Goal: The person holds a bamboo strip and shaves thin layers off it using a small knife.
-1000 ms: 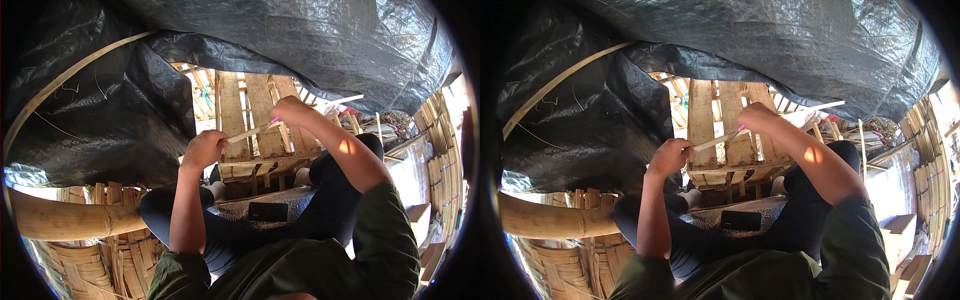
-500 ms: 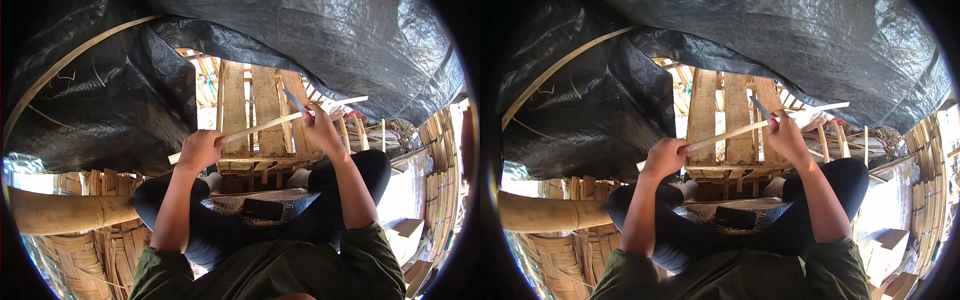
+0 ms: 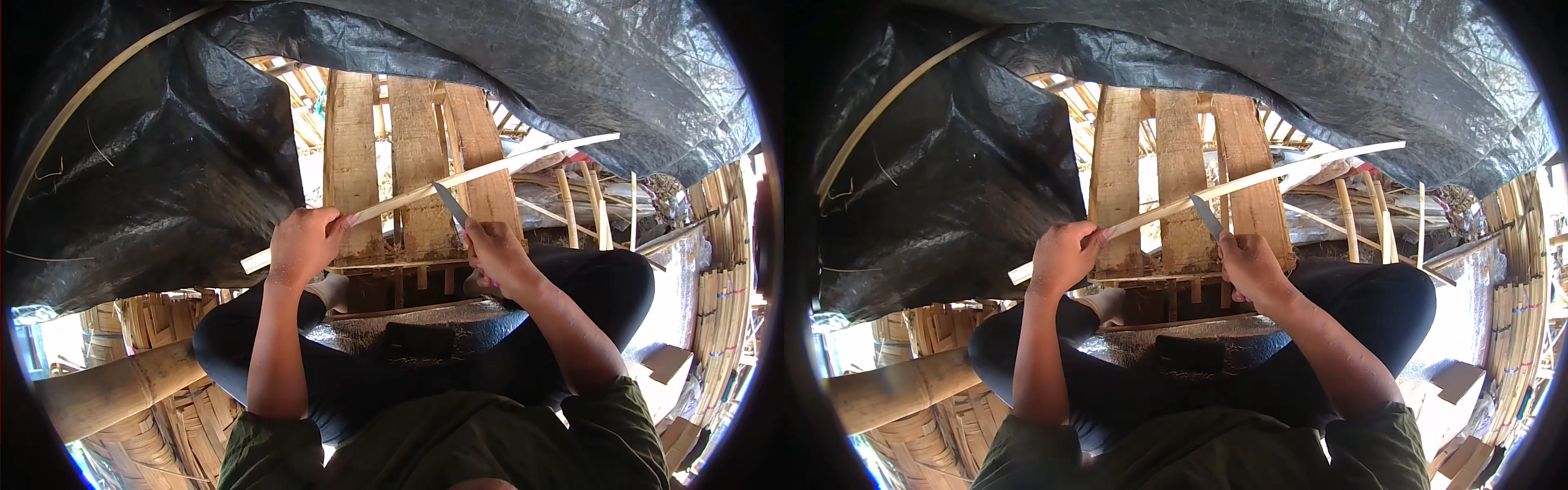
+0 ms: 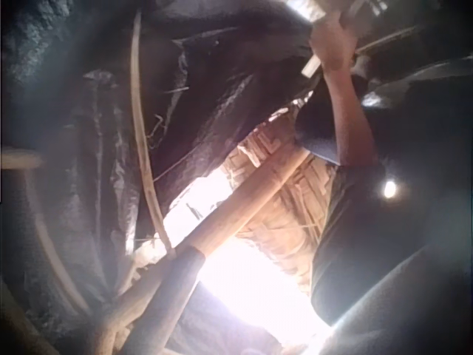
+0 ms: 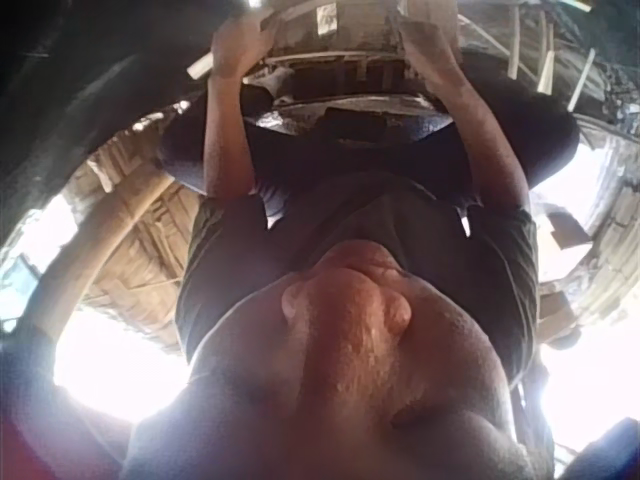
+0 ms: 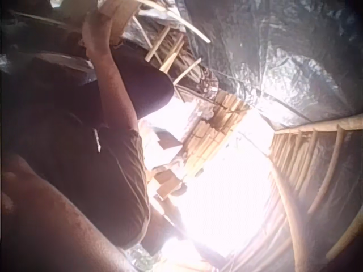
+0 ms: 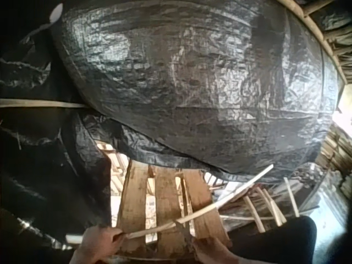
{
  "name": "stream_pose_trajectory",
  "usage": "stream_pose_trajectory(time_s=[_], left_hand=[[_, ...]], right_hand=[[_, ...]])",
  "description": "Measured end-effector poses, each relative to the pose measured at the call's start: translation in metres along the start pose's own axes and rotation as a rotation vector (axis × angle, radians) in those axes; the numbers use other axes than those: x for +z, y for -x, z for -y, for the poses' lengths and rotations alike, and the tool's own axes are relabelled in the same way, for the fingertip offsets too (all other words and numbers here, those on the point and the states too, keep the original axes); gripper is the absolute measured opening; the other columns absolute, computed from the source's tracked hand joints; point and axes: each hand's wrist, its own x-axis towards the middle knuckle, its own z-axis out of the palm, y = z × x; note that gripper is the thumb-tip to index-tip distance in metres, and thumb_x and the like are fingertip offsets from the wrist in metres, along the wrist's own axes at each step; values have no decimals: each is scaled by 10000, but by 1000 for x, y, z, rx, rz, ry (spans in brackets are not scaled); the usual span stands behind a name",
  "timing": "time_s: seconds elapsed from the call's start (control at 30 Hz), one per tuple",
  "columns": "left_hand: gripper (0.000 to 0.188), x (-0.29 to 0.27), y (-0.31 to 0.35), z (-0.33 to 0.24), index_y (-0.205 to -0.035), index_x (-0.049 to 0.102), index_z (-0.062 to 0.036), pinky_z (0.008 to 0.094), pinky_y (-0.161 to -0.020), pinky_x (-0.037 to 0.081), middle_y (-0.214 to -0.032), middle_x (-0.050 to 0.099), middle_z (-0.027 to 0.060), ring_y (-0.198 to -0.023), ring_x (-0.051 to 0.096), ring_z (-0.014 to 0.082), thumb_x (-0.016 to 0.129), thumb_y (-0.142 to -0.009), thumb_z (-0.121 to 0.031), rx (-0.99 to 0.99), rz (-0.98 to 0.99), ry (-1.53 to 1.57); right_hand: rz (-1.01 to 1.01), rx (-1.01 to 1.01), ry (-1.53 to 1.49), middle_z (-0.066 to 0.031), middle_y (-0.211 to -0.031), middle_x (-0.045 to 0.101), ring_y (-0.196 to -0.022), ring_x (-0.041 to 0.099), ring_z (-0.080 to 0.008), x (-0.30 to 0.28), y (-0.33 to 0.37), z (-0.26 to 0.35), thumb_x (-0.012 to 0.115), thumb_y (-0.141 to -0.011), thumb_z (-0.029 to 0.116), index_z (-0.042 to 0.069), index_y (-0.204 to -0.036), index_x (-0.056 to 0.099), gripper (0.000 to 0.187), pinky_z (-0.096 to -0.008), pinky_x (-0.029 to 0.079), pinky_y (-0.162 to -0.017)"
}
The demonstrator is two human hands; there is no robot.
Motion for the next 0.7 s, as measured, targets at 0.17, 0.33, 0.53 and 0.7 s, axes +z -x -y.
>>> stream_pose_trajectory(time_s=[0.17, 0.33, 0.53, 0.7], left_hand=[[382, 0, -5, -2, -770, 664, -74, 471, -628, 513, -706, 655, 152, -707, 656, 383, 666, -933, -420, -13, 4, 14], [328, 5, -7, 2, -808, 699, -65, 430, -592, 485, -665, 632, 149, -652, 642, 373, 694, -920, -373, 19, -54, 13], [390, 5, -7, 3, -746, 645, -70, 446, -588, 494, -655, 630, 137, -651, 638, 372, 666, -937, -408, 26, -44, 17], [370, 3, -8, 1, -787, 679, -69, 442, -604, 496, -677, 640, 146, -672, 646, 376, 674, -928, -411, 9, -34, 21]], right_hand=[[36, 43, -13, 44, -558, 372, -406, 296, -56, -5, 4, 3, 443, -1076, 378, 108, -828, 484, 369, -240, 292, -360], [-1, 27, -68, 50, -594, 365, -438, 313, -47, -7, -3, 3, 451, -1077, 356, 103, -831, 484, 355, -231, 279, -365], [6, 27, -42, 54, -601, 360, -449, 316, -40, -5, -5, 4, 458, -1074, 353, 102, -840, 487, 345, -226, 282, -367], [10, 23, -37, 61, -594, 351, -444, 310, -37, -4, -2, 3, 456, -1073, 354, 103, -835, 489, 347, -226, 281, -364]])
